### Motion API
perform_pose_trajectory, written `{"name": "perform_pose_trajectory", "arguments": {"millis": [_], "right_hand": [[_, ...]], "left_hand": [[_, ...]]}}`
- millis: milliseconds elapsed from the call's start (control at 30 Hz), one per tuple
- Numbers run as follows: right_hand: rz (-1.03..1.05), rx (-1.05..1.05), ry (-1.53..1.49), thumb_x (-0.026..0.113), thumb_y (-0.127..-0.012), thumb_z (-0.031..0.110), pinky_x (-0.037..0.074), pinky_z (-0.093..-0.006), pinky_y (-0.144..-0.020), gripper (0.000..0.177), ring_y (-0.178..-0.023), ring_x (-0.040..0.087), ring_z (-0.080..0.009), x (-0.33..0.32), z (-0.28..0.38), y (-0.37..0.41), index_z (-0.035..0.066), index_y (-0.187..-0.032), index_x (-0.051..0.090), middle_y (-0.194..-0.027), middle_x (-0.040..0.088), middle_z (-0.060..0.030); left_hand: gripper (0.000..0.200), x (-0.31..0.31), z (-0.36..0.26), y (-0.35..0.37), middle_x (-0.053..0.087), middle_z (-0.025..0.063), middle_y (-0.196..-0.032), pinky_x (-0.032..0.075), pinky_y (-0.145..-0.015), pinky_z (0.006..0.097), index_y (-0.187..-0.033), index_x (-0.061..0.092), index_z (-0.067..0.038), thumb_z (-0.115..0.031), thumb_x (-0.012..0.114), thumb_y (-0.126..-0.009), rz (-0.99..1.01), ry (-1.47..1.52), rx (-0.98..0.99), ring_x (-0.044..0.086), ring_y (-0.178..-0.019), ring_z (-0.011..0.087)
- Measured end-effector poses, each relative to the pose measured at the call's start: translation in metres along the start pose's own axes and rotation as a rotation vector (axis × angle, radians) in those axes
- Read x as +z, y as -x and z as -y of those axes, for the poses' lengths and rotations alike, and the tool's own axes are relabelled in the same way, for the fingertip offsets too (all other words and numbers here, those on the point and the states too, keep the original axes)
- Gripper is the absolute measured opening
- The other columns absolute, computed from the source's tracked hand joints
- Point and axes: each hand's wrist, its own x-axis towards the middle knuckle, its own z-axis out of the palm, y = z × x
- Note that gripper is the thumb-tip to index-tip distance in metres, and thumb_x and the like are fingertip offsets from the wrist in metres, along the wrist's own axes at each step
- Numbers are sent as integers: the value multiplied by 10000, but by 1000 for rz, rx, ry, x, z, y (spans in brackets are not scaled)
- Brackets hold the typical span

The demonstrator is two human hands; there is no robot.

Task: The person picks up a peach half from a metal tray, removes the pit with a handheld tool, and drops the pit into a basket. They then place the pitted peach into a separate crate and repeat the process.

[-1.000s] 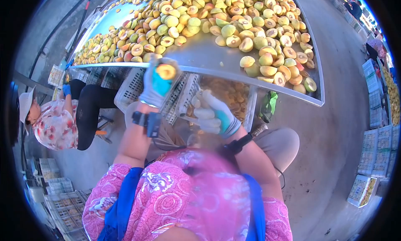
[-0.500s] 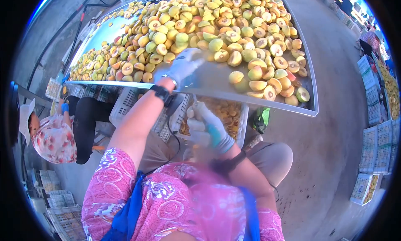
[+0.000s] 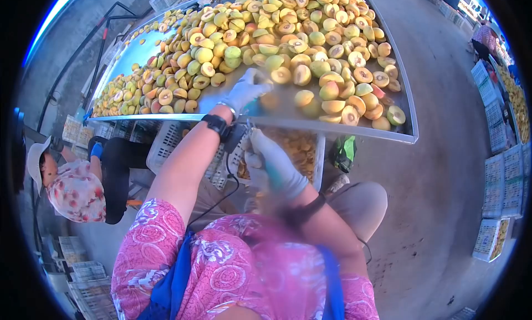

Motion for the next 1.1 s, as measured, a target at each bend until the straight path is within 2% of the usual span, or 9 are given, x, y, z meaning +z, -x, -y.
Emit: {"name": "perform_pose_trajectory", "arguments": {"millis": [200, 300, 333, 667, 733, 933, 967, 1033, 1100], "right_hand": [[-173, -274, 489, 468, -986, 484, 333, -234, -347, 402, -391, 389, -90, -12, -6, -15, 85, -993, 522, -631, 455, 5], [-256, -250, 598, 451, -996, 462, 330, -241, -339, 391, -372, 390, -106, -13, -5, -19, 76, -992, 511, -621, 452, -7], [-284, -273, 658, 433, -1004, 430, 329, -242, -332, 373, -359, 396, -114, -8, -5, -19, 65, -997, 508, -609, 454, -13], [-323, -416, 833, 413, -1012, 398, 323, -234, -322, 370, -356, 400, -96, -3, -8, -20, 48, -1070, 521, -603, 469, -5], [-360, -329, 874, 468, -994, 411, 457, -267, -680, 478, -757, 542, -101, -10, -7, -21, 6, -1231, 559, -855, 606, -36], [-323, -409, 1016, 421, -1011, 406, 445, -346, -910, 511, -1008, 591, -230, -23, -16, -30, -25, -1262, 532, -1102, 637, -174], [-322, -409, 1013, 421, -1011, 406, 445, -346, -910, 511, -1008, 591, -230, -24, -17, -31, -25, -1262, 532, -1102, 637, -174], [-253, -426, 925, 427, -1021, 396, 332, -220, -359, 386, -427, 420, -60, -25, -19, -31, 46, -1145, 534, -638, 478, 18], [-251, -408, 939, 430, -1017, 410, 333, -225, -357, 394, -423, 418, -65, -30, -22, -34, 47, -1134, 530, -634, 476, 16]], "left_hand": [[296, -10, -5, 66, 602, 146, -1083, 562, -854, 456, -1179, 504, -15, -191, 539, -942, 134, 1611, 91, 606, -1003, 210], [282, 0, -16, 87, 601, 178, -1061, 557, -845, 467, -1182, 503, -10, -189, 479, -966, -141, 1064, 207, 615, -969, 257], [300, -5, -24, 96, 605, 187, -1054, 550, -836, 445, -1177, 504, -3, -220, 467, -974, 14, 1690, -26, 617, -942, 286], [407, 18, -18, 129, 611, 170, -1158, 508, -936, 370, -1244, 502, -2, -311, 504, -978, 21, 1548, 54, 617, -1025, 245], [394, 18, -20, 132, 622, 142, -1104, 512, -899, 341, -1226, 520, -11, -311, 516, -970, 99, 1770, 13, 614, -983, 231], [375, 24, -23, 132, 623, 115, -1046, 525, -823, 346, -1160, 559, -27, -348, 502, -975, -96, 1531, 65, 617, -928, 211], [375, 27, -23, 133, 623, 115, -1046, 525, -823, 346, -1160, 559, -27, -348, 502, -975, -95, 1528, 62, 617, -928, 211], [389, 30, -29, 137, 628, 121, -1054, 529, -806, 348, -1110, 572, -24, -382, 512, -969, -242, 1399, 70, 622, -919, 210], [406, 26, -34, 139, 636, 123, -1042, 532, -796, 345, -1087, 579, -24, -406, 514, -967, -230, 1394, 5, 628, -900, 211]]}}
